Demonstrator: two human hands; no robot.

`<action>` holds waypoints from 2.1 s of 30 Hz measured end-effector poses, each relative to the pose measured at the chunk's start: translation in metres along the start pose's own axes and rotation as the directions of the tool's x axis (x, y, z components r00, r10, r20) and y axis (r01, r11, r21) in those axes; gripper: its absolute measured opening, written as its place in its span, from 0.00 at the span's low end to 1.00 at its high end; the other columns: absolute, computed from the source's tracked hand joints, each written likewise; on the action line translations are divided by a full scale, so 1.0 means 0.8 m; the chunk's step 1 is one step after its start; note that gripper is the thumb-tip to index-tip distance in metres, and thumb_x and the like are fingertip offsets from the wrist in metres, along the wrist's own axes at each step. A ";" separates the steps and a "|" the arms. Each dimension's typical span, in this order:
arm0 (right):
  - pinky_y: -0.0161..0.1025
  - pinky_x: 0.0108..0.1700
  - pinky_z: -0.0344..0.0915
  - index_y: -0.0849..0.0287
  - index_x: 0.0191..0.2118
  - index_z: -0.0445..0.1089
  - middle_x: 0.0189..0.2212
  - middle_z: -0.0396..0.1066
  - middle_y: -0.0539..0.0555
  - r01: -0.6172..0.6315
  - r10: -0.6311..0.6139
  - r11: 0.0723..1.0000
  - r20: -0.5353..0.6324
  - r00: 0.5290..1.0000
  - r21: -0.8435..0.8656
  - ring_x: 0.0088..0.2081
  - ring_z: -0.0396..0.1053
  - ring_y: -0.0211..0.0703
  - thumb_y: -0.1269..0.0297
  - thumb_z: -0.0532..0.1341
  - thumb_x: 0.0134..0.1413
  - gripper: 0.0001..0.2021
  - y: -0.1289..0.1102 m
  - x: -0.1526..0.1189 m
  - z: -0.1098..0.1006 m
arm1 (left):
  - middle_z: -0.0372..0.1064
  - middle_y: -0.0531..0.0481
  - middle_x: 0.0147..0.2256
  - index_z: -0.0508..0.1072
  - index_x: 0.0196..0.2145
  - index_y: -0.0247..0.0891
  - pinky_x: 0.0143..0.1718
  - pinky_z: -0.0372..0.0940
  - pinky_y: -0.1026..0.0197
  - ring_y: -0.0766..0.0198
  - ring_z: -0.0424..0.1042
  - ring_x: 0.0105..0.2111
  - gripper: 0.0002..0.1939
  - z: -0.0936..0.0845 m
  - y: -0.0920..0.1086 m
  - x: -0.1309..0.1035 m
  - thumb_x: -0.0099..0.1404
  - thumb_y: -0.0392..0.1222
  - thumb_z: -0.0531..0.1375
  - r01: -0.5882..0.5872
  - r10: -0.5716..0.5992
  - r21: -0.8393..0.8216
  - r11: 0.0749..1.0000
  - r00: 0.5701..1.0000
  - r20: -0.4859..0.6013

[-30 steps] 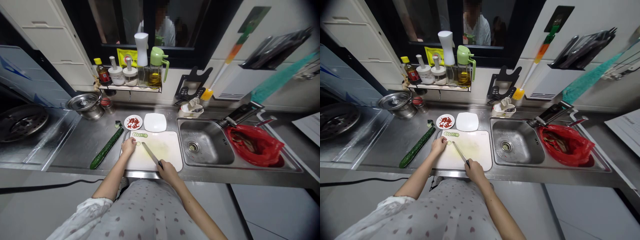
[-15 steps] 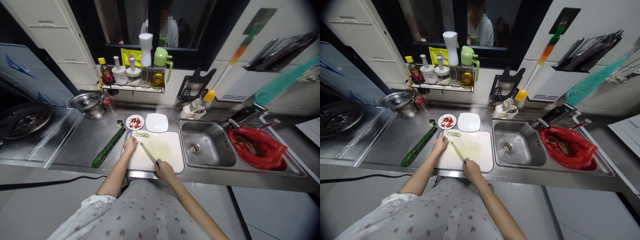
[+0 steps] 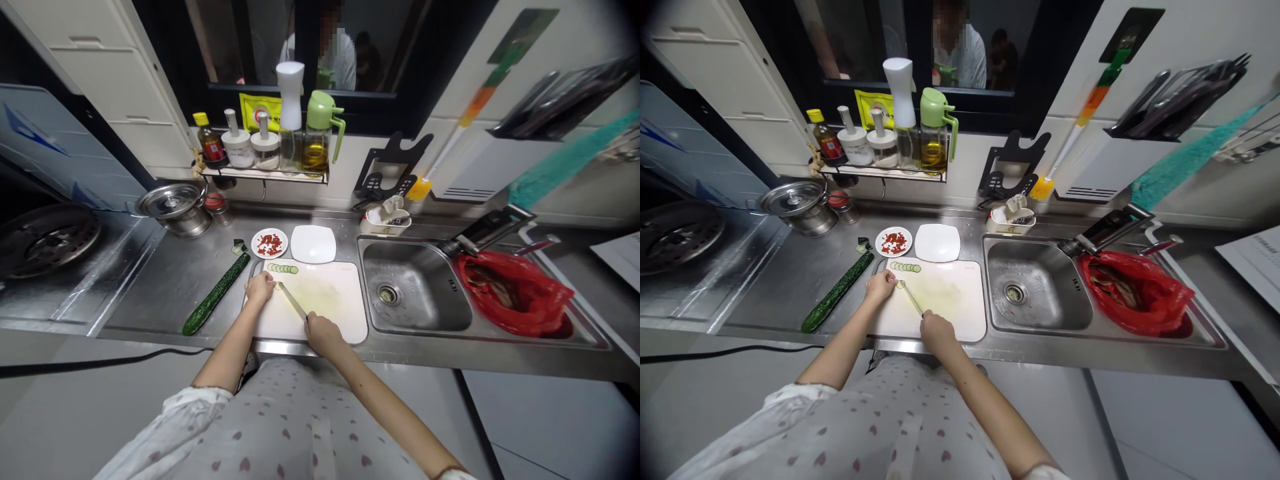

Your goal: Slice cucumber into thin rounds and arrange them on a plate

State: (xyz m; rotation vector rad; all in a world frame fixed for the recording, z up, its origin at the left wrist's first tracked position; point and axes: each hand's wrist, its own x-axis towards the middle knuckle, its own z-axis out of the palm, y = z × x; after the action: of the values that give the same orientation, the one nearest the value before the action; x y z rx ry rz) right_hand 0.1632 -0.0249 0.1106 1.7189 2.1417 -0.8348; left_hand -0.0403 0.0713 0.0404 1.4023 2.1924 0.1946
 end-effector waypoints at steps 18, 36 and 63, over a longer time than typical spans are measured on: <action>0.41 0.37 0.62 0.64 0.45 0.64 0.40 0.73 0.64 0.010 -0.010 1.000 0.020 1.000 0.001 0.41 0.71 0.51 0.66 0.47 0.63 0.13 -0.003 0.012 -0.005 | 0.74 0.50 0.39 0.71 0.35 0.46 0.50 0.60 0.52 0.56 0.71 0.46 0.08 -0.003 0.000 -0.001 0.58 0.48 0.59 -0.012 0.012 -0.009 1.000 1.000 0.008; 0.40 0.38 0.62 0.64 0.47 0.64 0.41 0.72 0.65 -0.018 0.019 1.000 0.071 0.997 -0.012 0.43 0.71 0.50 0.68 0.47 0.62 0.13 -0.008 -0.003 -0.011 | 0.74 0.51 0.39 0.71 0.35 0.46 0.50 0.60 0.53 0.57 0.70 0.46 0.08 -0.005 0.001 -0.001 0.58 0.48 0.60 0.007 -0.007 -0.010 1.000 1.000 0.017; 0.41 0.41 0.63 0.64 0.49 0.66 0.42 0.73 0.66 0.048 -0.042 0.990 0.047 0.998 -0.136 0.45 0.71 0.51 0.73 0.47 0.59 0.16 -0.002 0.016 -0.035 | 0.74 0.52 0.40 0.70 0.35 0.46 0.50 0.59 0.52 0.56 0.70 0.46 0.08 -0.007 0.002 -0.002 0.57 0.48 0.60 0.003 -0.003 -0.016 1.000 1.000 0.015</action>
State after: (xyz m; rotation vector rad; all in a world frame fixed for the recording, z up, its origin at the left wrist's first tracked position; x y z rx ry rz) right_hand 0.1623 0.0015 0.1270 1.5758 2.1616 -0.7120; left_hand -0.0414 0.0711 0.0465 1.3877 2.1762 0.1997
